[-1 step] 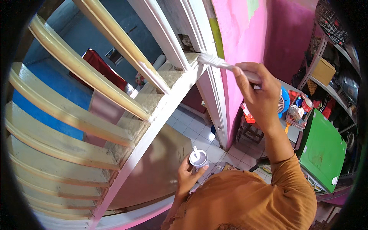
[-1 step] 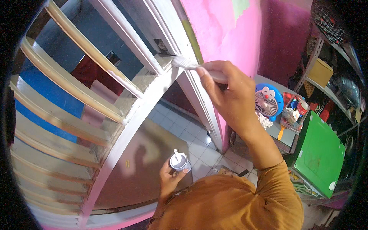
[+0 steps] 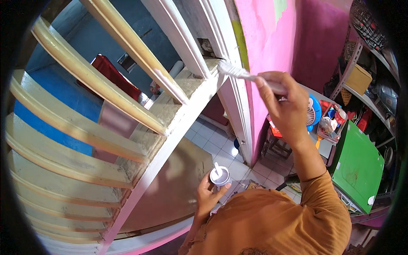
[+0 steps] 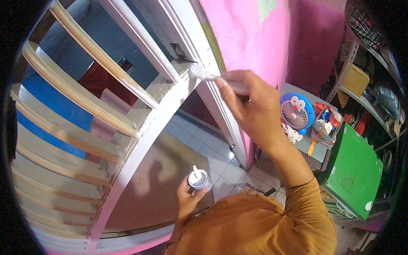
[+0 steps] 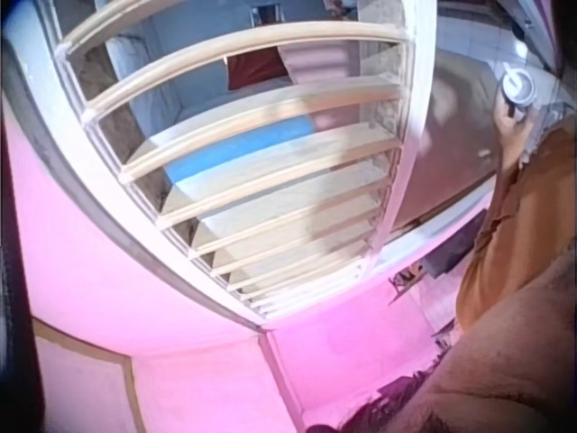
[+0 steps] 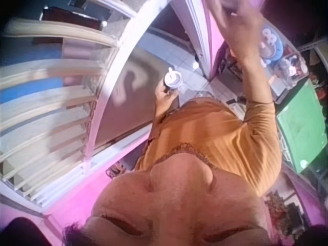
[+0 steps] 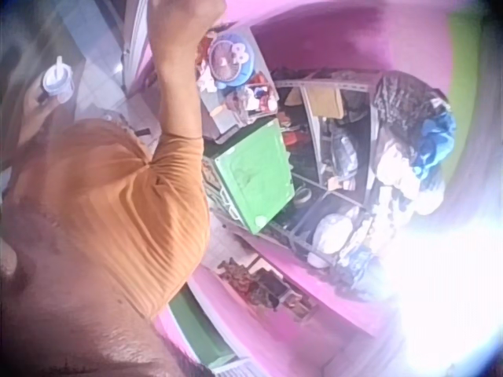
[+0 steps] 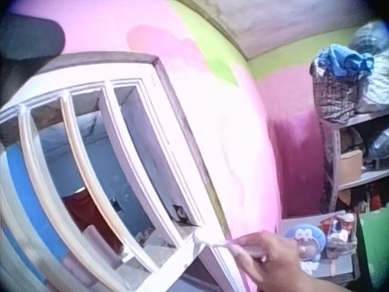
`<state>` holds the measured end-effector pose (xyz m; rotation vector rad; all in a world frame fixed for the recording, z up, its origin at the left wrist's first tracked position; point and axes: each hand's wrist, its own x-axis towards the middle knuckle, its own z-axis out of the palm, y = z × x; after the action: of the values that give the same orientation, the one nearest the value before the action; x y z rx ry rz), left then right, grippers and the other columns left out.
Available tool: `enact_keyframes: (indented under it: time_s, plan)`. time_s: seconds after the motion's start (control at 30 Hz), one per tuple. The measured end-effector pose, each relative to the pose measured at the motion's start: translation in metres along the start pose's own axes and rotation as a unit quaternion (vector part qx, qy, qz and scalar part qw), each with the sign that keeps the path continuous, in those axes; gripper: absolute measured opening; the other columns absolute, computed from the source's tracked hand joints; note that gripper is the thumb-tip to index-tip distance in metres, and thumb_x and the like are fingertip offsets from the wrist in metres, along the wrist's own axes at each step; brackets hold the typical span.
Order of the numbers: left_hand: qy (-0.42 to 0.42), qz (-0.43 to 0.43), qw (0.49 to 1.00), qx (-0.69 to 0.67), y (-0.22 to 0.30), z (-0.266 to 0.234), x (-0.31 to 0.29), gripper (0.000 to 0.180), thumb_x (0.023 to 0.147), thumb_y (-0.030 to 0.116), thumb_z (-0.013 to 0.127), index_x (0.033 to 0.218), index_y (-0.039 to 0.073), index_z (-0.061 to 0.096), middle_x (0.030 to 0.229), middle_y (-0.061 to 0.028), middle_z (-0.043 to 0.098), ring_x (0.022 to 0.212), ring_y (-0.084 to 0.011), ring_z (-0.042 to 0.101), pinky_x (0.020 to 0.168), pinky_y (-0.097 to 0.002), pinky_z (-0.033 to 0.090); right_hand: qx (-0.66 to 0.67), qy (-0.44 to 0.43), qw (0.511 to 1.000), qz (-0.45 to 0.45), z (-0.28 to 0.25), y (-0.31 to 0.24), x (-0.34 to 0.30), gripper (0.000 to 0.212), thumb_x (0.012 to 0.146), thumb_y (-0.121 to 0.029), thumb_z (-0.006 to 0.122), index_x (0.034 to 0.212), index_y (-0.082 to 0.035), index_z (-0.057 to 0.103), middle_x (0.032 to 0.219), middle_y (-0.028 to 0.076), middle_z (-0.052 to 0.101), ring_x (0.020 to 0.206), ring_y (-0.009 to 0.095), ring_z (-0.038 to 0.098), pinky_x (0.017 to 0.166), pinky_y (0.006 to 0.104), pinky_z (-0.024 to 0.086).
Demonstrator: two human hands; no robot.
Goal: The person paints a wooden window frame by repeatedly dipping a brush into a cup of paint and applying it onto the frame.
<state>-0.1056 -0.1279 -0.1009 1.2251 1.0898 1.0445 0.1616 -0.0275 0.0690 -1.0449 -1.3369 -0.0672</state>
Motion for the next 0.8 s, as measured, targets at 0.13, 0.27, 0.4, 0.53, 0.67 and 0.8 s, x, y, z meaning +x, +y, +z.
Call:
enact_keyframes:
  time_s: [0.13, 0.27, 0.4, 0.53, 0.67, 0.8]
  plan:
    - [0.007, -0.003, 1.0, 0.004, 0.003, 0.0, -0.001, 0.064, 0.082, 0.005, 0.081, 0.136, -0.006, 0.048, 0.124, -0.0096, 0.062, 0.114, -0.0164, 0.06, 0.1, -0.0321, 0.047, 0.041, -0.077, 0.996, 0.013, -0.007, -0.008, -0.002, 0.017, 0.09, -0.013, 0.075, 0.097, 0.001, 0.069, 0.083, 0.014, 0.073, 0.075, 0.016, 0.073, 0.065, 0.0269, 0.055]
    - [0.012, 0.007, 1.0, 0.016, 0.004, 0.001, -0.001, 0.064, 0.082, 0.005, 0.081, 0.136, -0.006, 0.049, 0.123, -0.0094, 0.062, 0.113, -0.0161, 0.06, 0.099, -0.0317, 0.047, 0.022, -0.012, 0.999, 0.032, -0.008, 0.005, 0.009, 0.017, 0.091, -0.016, 0.074, 0.098, 0.0, 0.07, 0.081, 0.011, 0.074, 0.071, 0.013, 0.072, 0.06, 0.0242, 0.054]
    - [0.021, 0.02, 1.0, 0.005, 0.002, 0.002, -0.001, 0.064, 0.081, 0.004, 0.081, 0.135, -0.006, 0.049, 0.122, -0.0094, 0.063, 0.113, -0.0161, 0.06, 0.099, -0.0317, 0.047, 0.027, -0.057, 0.998, 0.026, -0.003, 0.001, 0.002, 0.018, 0.09, -0.015, 0.075, 0.097, 0.0, 0.07, 0.08, 0.01, 0.073, 0.071, 0.014, 0.072, 0.062, 0.0257, 0.054]
    - [0.022, 0.016, 1.0, 0.003, 0.004, 0.003, -0.002, 0.063, 0.081, 0.004, 0.081, 0.135, -0.005, 0.05, 0.122, -0.0094, 0.063, 0.112, -0.0161, 0.061, 0.099, -0.0315, 0.048, 0.063, -0.071, 0.995, -0.008, -0.008, -0.005, -0.004, 0.019, 0.089, -0.016, 0.076, 0.097, 0.001, 0.07, 0.081, 0.01, 0.074, 0.071, 0.013, 0.07, 0.064, 0.0253, 0.055]
    - [0.024, 0.017, 1.0, 0.007, 0.002, 0.002, -0.003, 0.063, 0.08, 0.004, 0.081, 0.134, -0.005, 0.05, 0.121, -0.0092, 0.063, 0.112, -0.0163, 0.061, 0.099, -0.0317, 0.048, 0.11, -0.074, 0.987, 0.09, -0.009, 0.008, 0.005, 0.018, 0.091, -0.015, 0.075, 0.097, 0.001, 0.069, 0.081, 0.01, 0.074, 0.074, 0.011, 0.07, 0.064, 0.0254, 0.055]
    - [0.019, 0.014, 1.0, 0.011, 0.002, 0.004, -0.002, 0.062, 0.081, 0.004, 0.081, 0.134, -0.005, 0.051, 0.121, -0.009, 0.063, 0.112, -0.0165, 0.061, 0.098, -0.0318, 0.048, 0.048, -0.017, 0.999, 0.003, -0.004, 0.027, 0.012, 0.015, 0.091, -0.012, 0.074, 0.096, 0.001, 0.069, 0.081, 0.01, 0.073, 0.073, 0.013, 0.071, 0.063, 0.0259, 0.055]
